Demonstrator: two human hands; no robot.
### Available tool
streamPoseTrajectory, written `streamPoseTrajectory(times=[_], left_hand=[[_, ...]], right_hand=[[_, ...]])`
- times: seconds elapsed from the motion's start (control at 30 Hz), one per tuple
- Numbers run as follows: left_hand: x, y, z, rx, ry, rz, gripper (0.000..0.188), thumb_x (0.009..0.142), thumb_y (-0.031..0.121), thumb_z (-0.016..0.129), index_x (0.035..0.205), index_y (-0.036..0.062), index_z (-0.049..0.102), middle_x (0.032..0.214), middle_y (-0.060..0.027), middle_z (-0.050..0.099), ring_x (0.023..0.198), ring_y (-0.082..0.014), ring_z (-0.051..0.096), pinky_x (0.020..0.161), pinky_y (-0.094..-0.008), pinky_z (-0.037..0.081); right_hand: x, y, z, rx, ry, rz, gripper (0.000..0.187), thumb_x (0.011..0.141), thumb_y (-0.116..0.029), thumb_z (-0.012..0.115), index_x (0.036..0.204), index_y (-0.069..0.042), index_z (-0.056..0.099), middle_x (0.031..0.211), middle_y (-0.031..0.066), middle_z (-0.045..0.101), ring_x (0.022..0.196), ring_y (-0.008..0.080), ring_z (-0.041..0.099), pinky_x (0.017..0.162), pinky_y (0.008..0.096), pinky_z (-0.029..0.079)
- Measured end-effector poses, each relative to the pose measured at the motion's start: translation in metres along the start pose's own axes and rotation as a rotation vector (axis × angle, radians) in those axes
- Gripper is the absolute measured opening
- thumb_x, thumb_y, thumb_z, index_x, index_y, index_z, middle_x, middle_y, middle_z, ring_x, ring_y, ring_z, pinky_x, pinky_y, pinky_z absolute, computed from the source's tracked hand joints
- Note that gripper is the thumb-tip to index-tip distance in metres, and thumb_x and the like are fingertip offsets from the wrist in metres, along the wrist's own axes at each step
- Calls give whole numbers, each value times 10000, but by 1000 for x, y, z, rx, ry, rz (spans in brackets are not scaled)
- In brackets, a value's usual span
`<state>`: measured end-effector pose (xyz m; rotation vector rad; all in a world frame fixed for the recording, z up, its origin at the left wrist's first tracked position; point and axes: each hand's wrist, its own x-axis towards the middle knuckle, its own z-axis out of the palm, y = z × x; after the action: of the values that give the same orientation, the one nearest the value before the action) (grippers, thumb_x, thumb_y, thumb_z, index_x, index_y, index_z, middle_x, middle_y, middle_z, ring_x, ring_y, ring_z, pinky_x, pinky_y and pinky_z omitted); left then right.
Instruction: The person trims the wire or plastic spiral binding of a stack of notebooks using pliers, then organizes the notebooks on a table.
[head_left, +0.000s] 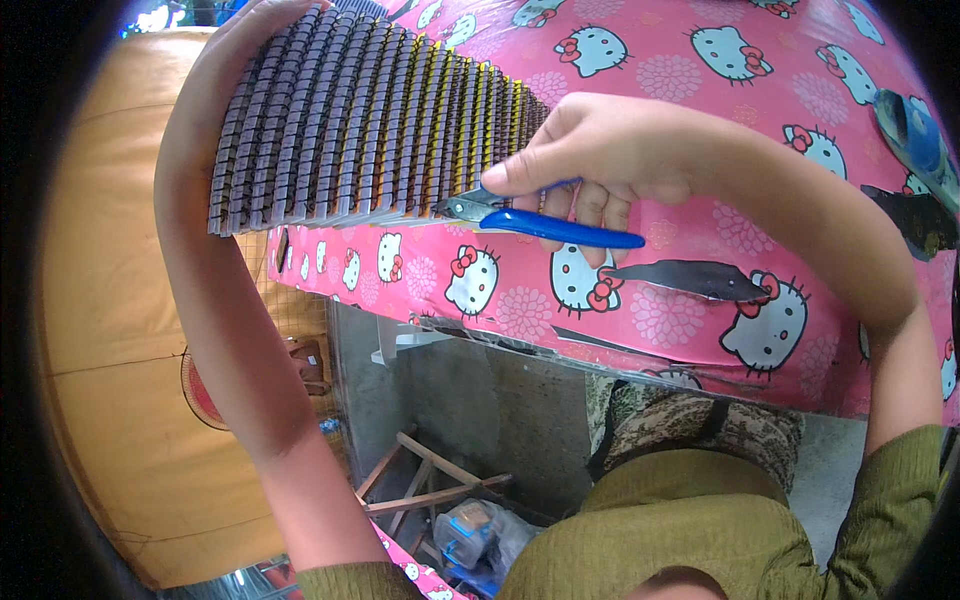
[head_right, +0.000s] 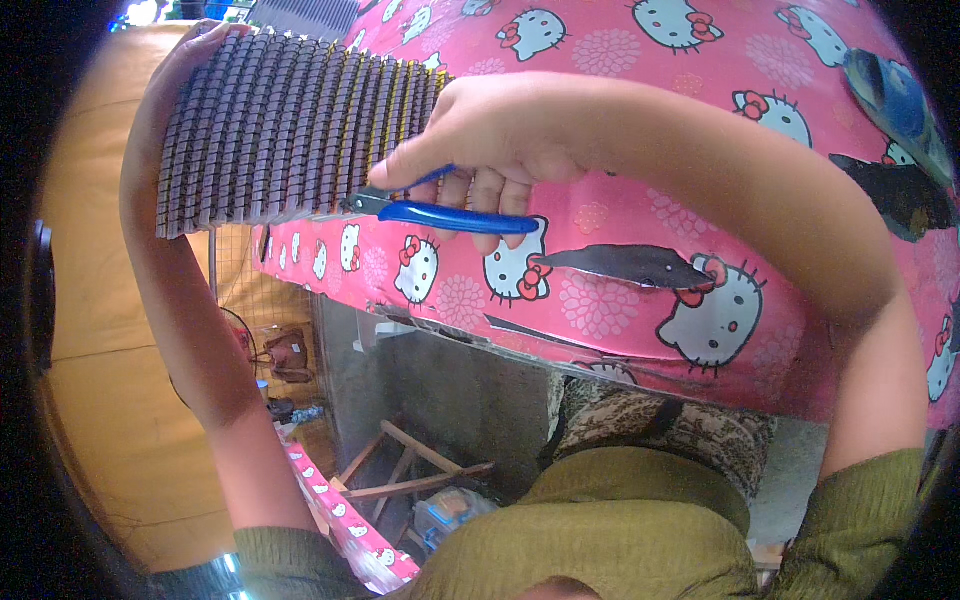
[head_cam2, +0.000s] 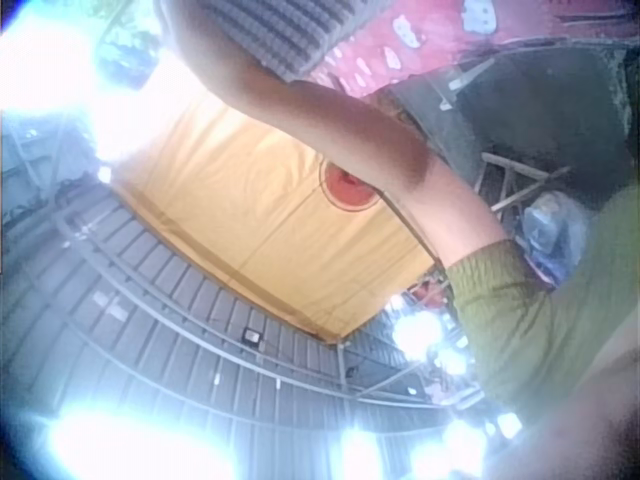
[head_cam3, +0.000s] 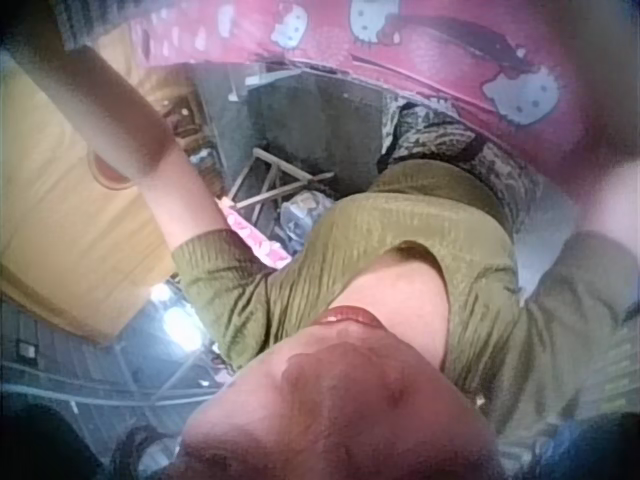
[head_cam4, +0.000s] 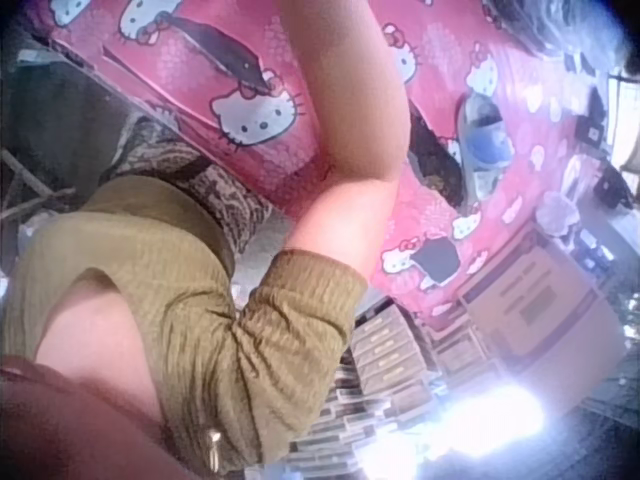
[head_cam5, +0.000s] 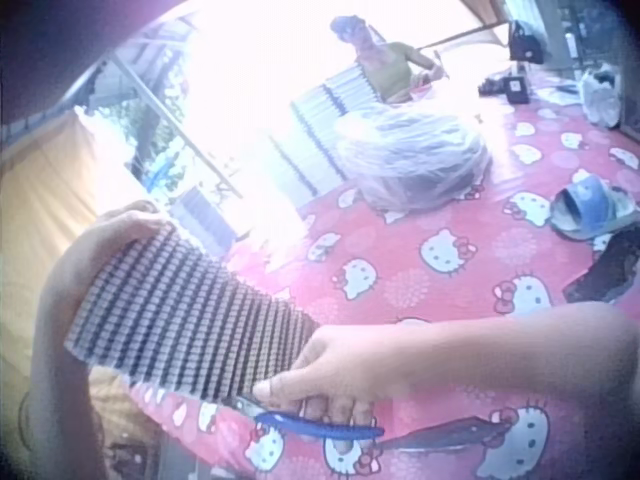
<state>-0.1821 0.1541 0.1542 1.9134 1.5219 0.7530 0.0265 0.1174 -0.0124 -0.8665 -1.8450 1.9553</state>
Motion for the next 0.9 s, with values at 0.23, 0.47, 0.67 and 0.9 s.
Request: streamPoseTrajectory(times=[0.23, 0.47, 0.67, 0.9], left_hand=[[-2, -6, -3, 80, -26, 182, 305, 931, 212, 491, 1154, 34, 600, 1134, -73, 621, 1066, -160, 581, 1007, -287, 411], [1, -15, 4, 221, -181, 613, 226, 917, 159, 512, 1055, 14, 617, 953, -74, 626, 785, -133, 599, 725, -233, 498], [-2, 6, 7, -72, 12, -145, 296, 935, 198, 484, 1164, 46, 594, 1156, -65, 604, 1103, -153, 560, 1020, -283, 398], [1, -2, -3, -15, -10, 38, 294, 939, 194, 474, 1159, 38, 591, 1146, -55, 599, 1097, -148, 554, 1015, -277, 398]], right_hand=[[-14, 29, 16, -1057, 766, -881, 429, 715, -311, 757, 1005, -58, 568, 993, 120, 578, 1036, 284, 563, 824, 416, 452], [0, 13, 5, -569, 357, -533, 308, 780, -293, 716, 835, -2, 631, 748, 115, 631, 706, 244, 644, 614, 395, 506], [3, 6, -1, -226, 106, -79, 432, 814, -387, 708, 836, 43, 674, 642, 54, 627, 578, 149, 592, 525, 309, 461], [-5, 44, 9, -816, 618, -818, 351, 736, -282, 699, 904, 20, 638, 859, 188, 628, 848, 354, 636, 756, 414, 499]])
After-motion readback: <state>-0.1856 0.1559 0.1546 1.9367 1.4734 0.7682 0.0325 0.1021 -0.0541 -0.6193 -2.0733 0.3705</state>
